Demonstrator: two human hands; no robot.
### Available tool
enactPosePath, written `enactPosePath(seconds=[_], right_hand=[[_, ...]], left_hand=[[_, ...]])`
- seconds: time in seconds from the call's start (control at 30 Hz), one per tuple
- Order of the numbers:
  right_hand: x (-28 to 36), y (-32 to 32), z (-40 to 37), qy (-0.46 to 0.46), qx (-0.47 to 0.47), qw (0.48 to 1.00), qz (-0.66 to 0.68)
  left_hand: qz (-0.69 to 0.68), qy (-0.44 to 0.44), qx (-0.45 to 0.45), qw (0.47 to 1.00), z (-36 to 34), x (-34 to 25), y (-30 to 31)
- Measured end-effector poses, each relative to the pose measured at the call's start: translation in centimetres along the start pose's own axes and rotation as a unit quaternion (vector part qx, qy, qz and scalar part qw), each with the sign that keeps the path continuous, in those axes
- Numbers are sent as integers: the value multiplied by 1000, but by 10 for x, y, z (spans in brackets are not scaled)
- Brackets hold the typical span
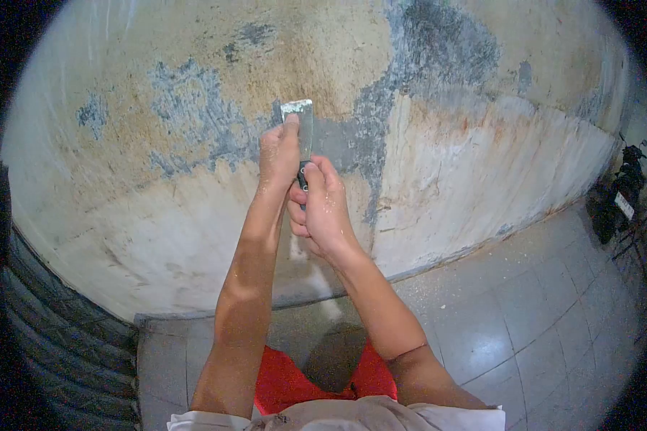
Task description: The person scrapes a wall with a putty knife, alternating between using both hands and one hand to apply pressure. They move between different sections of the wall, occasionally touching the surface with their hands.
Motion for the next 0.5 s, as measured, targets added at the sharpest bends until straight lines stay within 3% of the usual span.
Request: enactPosePath(seconds=[0.27, 0.37, 0.43, 0.5], right_hand=[[-1, -5, 6, -7, 29, 1000, -8], [-6, -3, -2, -1, 17, 1000, 15], [-13, 4, -3, -7, -10, 1000, -1], [-1, -9, 8, 9, 13, 1000, 6]], left_hand=[[26, 1, 6, 1000, 6, 1, 2], [-29, 33, 12, 999, 0, 16, -1], [66, 0, 0, 998, -7, 6, 8], [35, -7, -4, 999, 6, -14, 12]])
Point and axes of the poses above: each hand's wrist, its own z-axis towards the middle knuckle, its own y-axis out of the back of the hand, x = y × z, the point moved 10 cm from there along z, towards the middle knuckle, and after that the axes turned 11 degrees about z, right-handed, at the moved point
